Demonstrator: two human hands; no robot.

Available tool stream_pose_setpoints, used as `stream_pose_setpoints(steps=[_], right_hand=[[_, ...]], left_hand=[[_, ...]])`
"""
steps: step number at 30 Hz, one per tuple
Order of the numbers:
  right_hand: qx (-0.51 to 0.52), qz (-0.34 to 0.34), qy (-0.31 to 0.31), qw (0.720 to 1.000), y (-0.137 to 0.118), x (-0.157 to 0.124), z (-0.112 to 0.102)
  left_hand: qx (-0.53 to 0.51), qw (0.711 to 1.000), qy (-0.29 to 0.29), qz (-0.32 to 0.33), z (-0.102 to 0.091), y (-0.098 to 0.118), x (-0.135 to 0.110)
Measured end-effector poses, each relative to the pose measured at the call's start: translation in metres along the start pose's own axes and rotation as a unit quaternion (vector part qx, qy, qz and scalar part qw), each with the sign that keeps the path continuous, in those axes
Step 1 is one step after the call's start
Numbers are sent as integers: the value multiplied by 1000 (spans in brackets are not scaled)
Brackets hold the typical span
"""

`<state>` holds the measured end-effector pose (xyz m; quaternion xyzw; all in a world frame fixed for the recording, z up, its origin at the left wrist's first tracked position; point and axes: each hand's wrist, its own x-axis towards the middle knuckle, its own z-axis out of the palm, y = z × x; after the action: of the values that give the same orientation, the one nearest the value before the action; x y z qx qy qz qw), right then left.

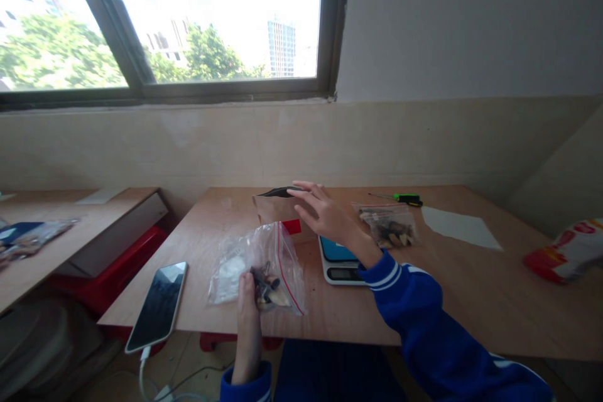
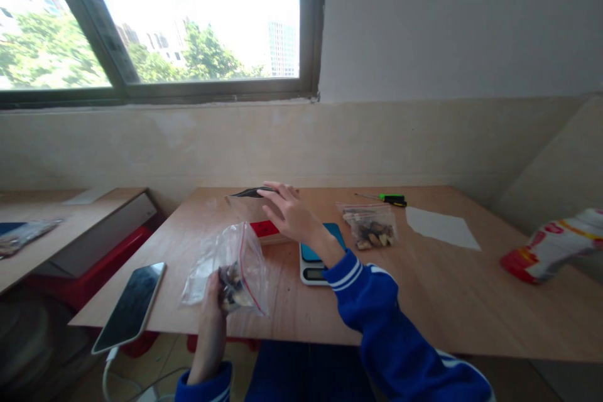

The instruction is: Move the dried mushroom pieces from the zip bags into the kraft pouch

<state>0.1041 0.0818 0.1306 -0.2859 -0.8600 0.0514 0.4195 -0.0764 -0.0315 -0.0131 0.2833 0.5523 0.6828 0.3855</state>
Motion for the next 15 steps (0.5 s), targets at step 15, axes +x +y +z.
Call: stream_pose_setpoints(steps=[15], right_hand=[[85,48,-248,964,-56,-50,-1]], left_hand=[[25,999,3,23,17,-3,-9]])
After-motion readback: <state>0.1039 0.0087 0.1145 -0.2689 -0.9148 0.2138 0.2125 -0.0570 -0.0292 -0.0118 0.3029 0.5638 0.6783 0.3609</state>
